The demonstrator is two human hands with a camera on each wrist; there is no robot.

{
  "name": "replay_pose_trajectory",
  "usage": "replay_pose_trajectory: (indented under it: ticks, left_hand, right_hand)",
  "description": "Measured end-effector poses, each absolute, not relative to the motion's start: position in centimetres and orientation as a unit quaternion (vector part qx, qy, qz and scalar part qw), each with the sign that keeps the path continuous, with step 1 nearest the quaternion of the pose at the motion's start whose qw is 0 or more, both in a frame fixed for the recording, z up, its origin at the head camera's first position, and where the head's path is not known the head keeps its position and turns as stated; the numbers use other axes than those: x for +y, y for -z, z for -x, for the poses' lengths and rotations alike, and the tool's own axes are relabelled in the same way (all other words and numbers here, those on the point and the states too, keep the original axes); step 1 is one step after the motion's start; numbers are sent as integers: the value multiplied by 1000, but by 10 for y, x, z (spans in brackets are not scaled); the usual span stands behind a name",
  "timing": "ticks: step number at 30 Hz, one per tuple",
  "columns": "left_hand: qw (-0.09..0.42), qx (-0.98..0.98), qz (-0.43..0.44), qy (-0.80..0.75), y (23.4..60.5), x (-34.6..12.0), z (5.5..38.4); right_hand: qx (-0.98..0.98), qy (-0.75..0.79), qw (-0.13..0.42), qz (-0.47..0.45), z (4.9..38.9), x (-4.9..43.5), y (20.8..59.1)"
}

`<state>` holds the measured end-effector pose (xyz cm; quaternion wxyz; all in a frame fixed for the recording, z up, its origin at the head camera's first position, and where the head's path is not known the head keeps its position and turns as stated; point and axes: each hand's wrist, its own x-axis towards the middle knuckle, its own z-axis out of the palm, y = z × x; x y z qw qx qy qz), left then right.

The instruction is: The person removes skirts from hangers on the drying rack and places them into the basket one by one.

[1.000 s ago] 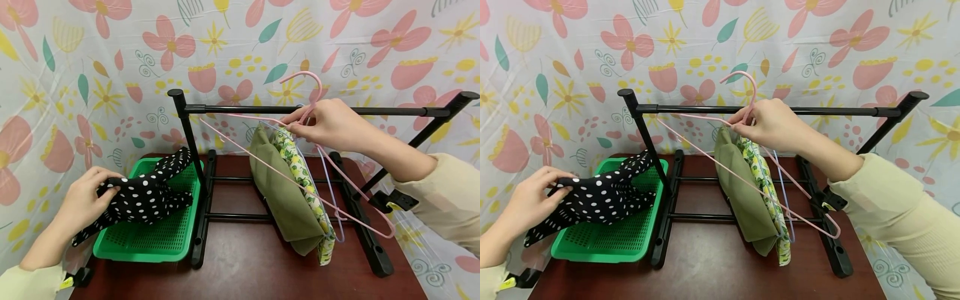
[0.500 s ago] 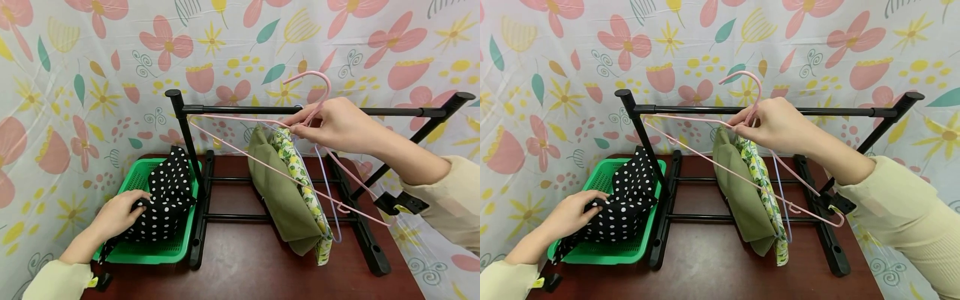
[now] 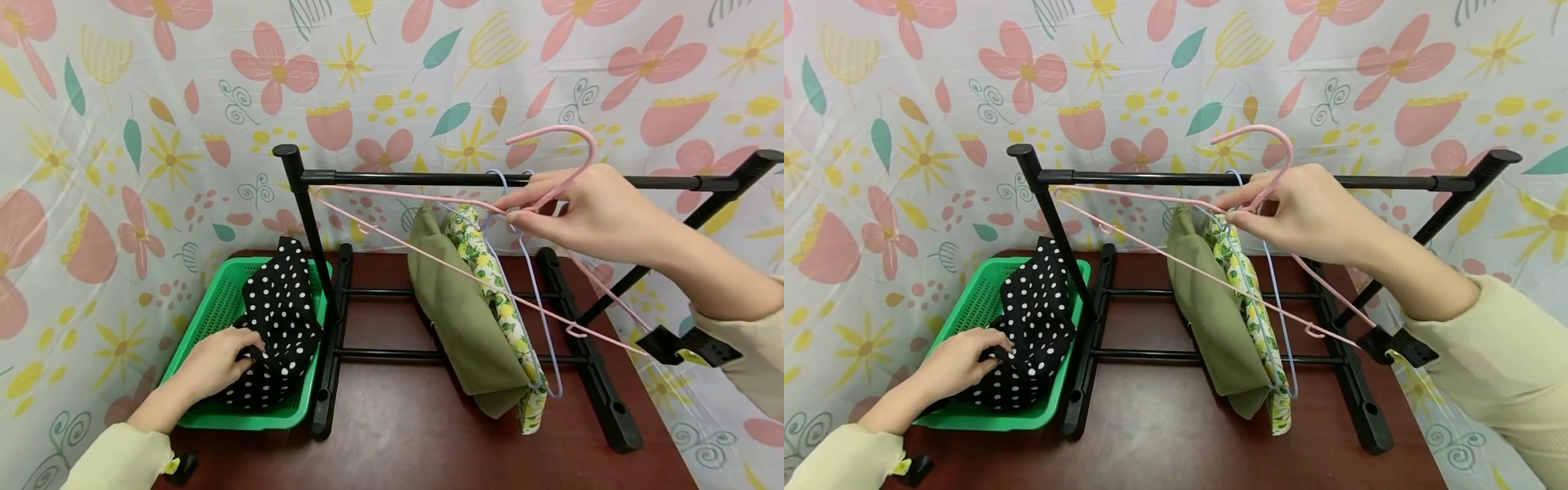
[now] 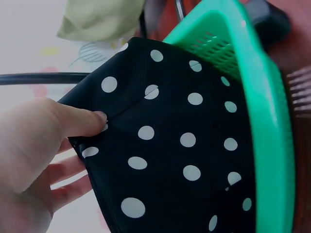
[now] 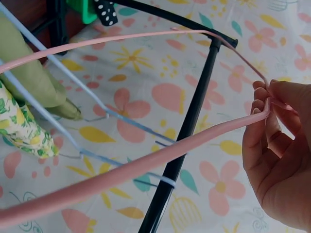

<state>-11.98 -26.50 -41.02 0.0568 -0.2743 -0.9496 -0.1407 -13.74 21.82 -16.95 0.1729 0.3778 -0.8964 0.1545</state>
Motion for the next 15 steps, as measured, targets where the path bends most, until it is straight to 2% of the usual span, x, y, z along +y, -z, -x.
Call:
replay_pose_trajectory:
  ticks: [4,15]
  left_hand:
    - [56,-950,281,126,421,-260,118]
    - [35,-959,271,81,455,-253,119]
  right_hand:
    - [-887,-164,195,-385,135,229,171]
    - [-881,-196,206,-378,127,256,180]
